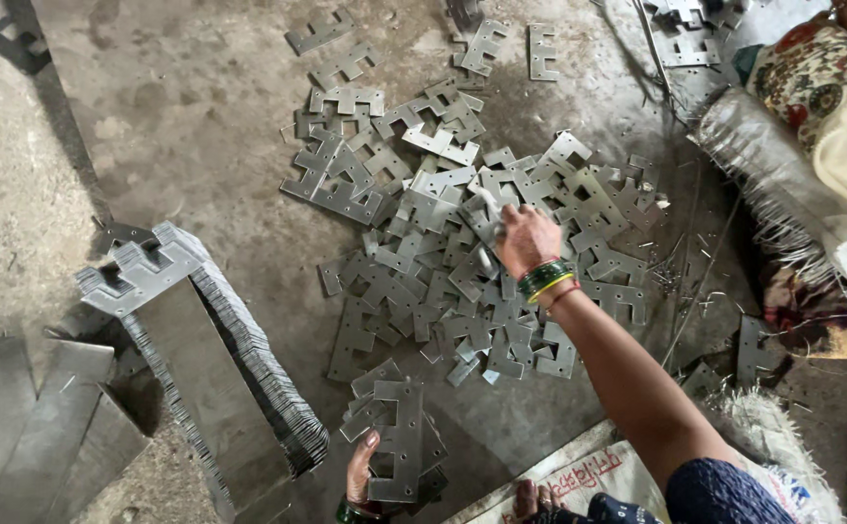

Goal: The person stacks L-shaped metal sheets into a vertical frame, picking them up from a pile on the floor and aligning them onto two parallel rods within the frame.

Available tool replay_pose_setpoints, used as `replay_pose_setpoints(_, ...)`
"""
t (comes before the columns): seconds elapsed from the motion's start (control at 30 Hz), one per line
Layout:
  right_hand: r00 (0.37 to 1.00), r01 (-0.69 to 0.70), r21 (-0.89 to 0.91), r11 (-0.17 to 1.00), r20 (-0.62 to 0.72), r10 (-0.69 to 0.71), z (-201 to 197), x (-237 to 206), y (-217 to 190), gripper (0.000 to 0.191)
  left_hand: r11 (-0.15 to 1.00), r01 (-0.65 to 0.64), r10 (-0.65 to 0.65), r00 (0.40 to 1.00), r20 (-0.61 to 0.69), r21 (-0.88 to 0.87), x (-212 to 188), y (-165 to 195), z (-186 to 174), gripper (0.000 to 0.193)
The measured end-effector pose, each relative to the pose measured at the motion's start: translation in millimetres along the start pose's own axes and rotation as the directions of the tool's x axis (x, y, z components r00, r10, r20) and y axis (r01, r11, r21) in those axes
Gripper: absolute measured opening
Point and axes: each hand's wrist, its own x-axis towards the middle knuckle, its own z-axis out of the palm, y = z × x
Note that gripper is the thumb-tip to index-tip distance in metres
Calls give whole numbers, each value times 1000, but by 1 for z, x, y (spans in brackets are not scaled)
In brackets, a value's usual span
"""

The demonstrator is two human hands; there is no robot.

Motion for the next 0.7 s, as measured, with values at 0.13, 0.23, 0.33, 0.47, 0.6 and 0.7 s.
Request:
replay_pose_setpoints(0.13, 992, 109, 185, 977, -75, -97, -42, -20, -6, 18, 1000, -23, 23, 1000, 1, -3, -7, 1, 2, 50)
replay_pose_setpoints(0.23, 880, 471, 390, 791, -271, -390, -76, -67, -33, 23, 997, -65, 66, 998, 20, -37, 2, 1, -1, 56)
replay_pose_setpoints(0.33, 686, 726, 353, 590, -326, -650, -101, -122, -75, 31, 993, 1, 6, 998, 64, -117, 13, 1, -4, 66)
replay_pose_setpoints(0.47, 309, 940, 267, 214, -396, -865, -107, -148, -104, 47, 990, 71, -53, 989, 136, -124, 14, 1, -6, 75)
replay_pose_setpoints(0.6, 732, 613, 603, 510, -190, -655, -90, -132, -93, 57, 983, -183, 182, 983, 18, 27, 6, -1, -11, 53)
replay_pose_setpoints(0.7, 802, 334, 708, 622, 134, -583, -76, -132, -90, 64, 965, -249, 246, 968, 45, 79, 6, -3, -4, 48)
